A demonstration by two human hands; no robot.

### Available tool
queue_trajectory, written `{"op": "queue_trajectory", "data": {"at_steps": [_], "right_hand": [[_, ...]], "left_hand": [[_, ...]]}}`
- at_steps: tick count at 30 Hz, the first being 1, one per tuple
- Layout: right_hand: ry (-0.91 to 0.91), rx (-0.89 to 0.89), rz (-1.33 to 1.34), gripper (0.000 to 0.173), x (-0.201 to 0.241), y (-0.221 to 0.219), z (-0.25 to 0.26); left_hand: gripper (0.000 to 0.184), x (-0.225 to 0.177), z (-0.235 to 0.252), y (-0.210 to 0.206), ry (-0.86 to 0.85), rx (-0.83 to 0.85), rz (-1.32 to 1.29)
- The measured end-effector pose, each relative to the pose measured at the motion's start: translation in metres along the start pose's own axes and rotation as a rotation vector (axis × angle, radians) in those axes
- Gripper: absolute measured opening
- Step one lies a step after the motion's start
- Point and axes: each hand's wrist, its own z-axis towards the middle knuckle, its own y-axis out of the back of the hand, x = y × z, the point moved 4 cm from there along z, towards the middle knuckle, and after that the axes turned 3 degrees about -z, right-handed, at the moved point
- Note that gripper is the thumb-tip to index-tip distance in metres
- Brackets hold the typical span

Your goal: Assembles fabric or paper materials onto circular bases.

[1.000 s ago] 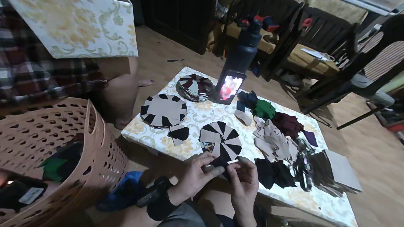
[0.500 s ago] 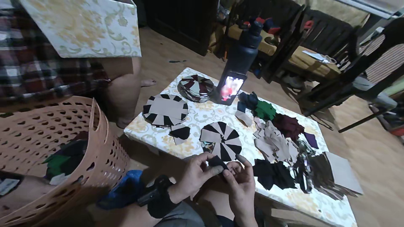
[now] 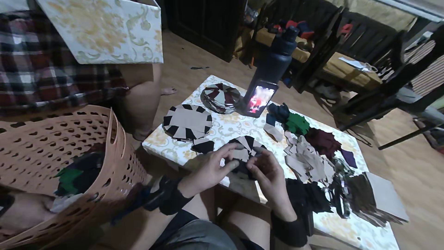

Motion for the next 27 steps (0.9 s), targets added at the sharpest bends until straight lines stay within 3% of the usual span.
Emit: {"op": "queue_trajectory", "data": {"at_steps": [4, 10, 14, 23, 27], "right_hand": [[-0.018, -0.023, -0.086, 0.041, 0.0, 0.003, 0.027], [-0.093, 0.149, -0.254, 0.044, -0.026, -0.005, 0.051], [-0.154, 0.227, -0.325, 0.045, -0.043, -0.013, 0.053], [-0.181, 0.24, -0.289, 0.041, -0.045, -0.008, 0.056], [-0.18, 0.253, -0.245, 0.04, -0.047, -0.006, 0.058]], "left_hand": [[0.038, -0.001, 0.016, 0.009, -0.031, -0.065, 0.188], [0.045, 0.013, 0.02, -0.002, 0.117, 0.035, 0.457], [0.044, 0.025, 0.018, -0.009, 0.056, 0.007, 0.607], [0.032, 0.04, 0.013, 0.012, 0.038, -0.209, 0.431], [0.026, 0.045, 0.01, 0.011, 0.048, -0.197, 0.376]]}}
